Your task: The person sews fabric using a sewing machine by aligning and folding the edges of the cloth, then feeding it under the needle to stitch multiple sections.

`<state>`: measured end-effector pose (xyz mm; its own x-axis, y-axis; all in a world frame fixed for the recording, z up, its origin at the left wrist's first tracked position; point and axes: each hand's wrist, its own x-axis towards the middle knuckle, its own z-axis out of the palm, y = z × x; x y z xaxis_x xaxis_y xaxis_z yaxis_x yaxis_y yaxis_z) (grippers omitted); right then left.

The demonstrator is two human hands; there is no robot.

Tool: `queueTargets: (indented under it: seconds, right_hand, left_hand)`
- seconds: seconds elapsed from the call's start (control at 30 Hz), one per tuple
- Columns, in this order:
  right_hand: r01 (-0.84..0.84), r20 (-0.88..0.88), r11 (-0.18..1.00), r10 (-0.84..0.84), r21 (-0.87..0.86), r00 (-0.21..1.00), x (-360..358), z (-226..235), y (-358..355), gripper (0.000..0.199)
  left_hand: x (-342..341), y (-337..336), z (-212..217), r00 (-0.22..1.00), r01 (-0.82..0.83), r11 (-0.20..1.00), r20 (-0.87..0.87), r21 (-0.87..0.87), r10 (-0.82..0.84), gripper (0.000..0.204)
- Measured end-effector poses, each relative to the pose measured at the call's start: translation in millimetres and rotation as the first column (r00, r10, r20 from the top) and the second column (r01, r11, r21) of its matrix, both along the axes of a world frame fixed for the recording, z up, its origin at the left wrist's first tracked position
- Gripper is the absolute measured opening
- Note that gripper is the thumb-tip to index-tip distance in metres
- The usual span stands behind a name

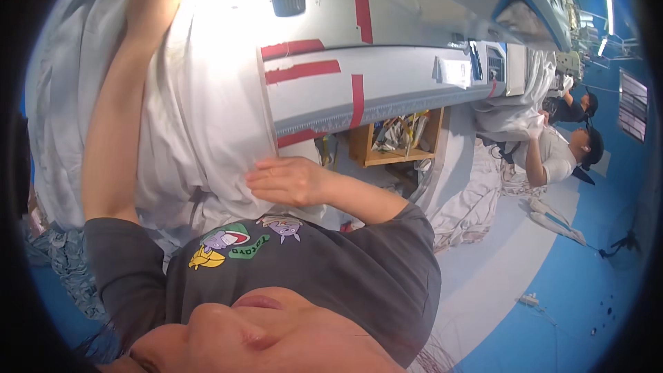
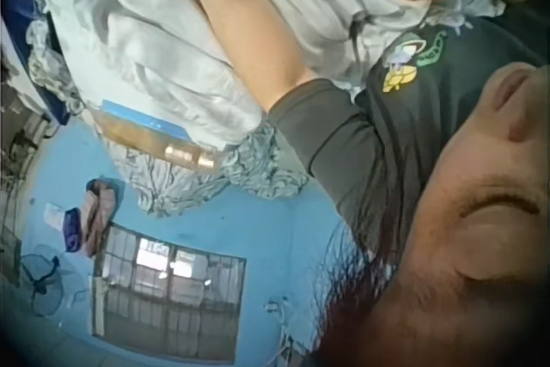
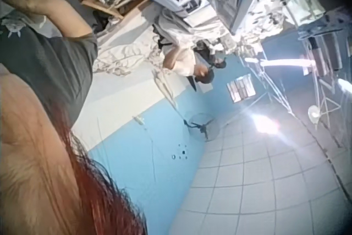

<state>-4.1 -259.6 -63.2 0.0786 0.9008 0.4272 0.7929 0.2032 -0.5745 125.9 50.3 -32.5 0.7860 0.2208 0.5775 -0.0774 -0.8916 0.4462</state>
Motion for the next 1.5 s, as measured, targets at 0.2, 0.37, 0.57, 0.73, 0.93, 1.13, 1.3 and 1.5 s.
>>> queueTargets:
  seconds: [0.2,0.37,0.57,0.73,0.93,1.13,1.3,1.5]
  right_hand:
    - [-0.036,-0.087,0.999,0.034,-0.02,0.996,22.6,16.3,15.1,0.013]
    - [-0.05,-0.152,0.998,0.043,-0.047,0.987,35.6,30.0,27.0,0.012]
    - [-0.039,-0.205,0.993,0.016,-0.108,0.979,51.6,40.4,34.6,0.013]
    - [-0.067,-0.321,0.985,0.011,-0.162,0.947,73.3,46.6,43.0,0.014]
    - [-0.097,-0.341,0.981,0.034,-0.168,0.939,97.0,48.7,57.3,0.014]
    - [-0.114,-0.364,0.979,0.046,-0.168,0.93,117.1,50.8,72.8,0.013]
    - [-0.114,-0.286,0.979,0.062,-0.169,0.956,135.3,55.0,81.0,0.012]
    - [0.03,-0.307,0.985,-0.081,-0.169,0.948,137.3,52.4,86.1,0.01]
  left_hand:
    - [37.1,23.2,12.8,0.99,-0.091,0.985,-0.122,-0.149,0.073,0.024]
    - [59.0,39.7,11.9,0.982,-0.135,0.977,-0.153,-0.167,0.11,0.026]
    - [89.8,64.3,7.2,0.995,-0.071,0.986,-0.078,-0.152,0.06,0.025]
    - [118.9,83.0,2.6,0.99,-0.114,0.984,-0.1,-0.136,0.101,0.027]
    - [149.4,110.6,-2.2,0.988,-0.14,0.984,-0.084,-0.109,0.132,0.029]
    - [176.9,128.7,-0.6,0.983,-0.153,0.983,-0.12,-0.097,0.141,0.031]
    - [198.1,148.0,-5.8,0.981,-0.184,0.98,-0.069,-0.07,0.179,0.031]
    - [222.8,177.2,-14.2,0.98,-0.194,0.979,-0.045,-0.053,0.192,0.035]
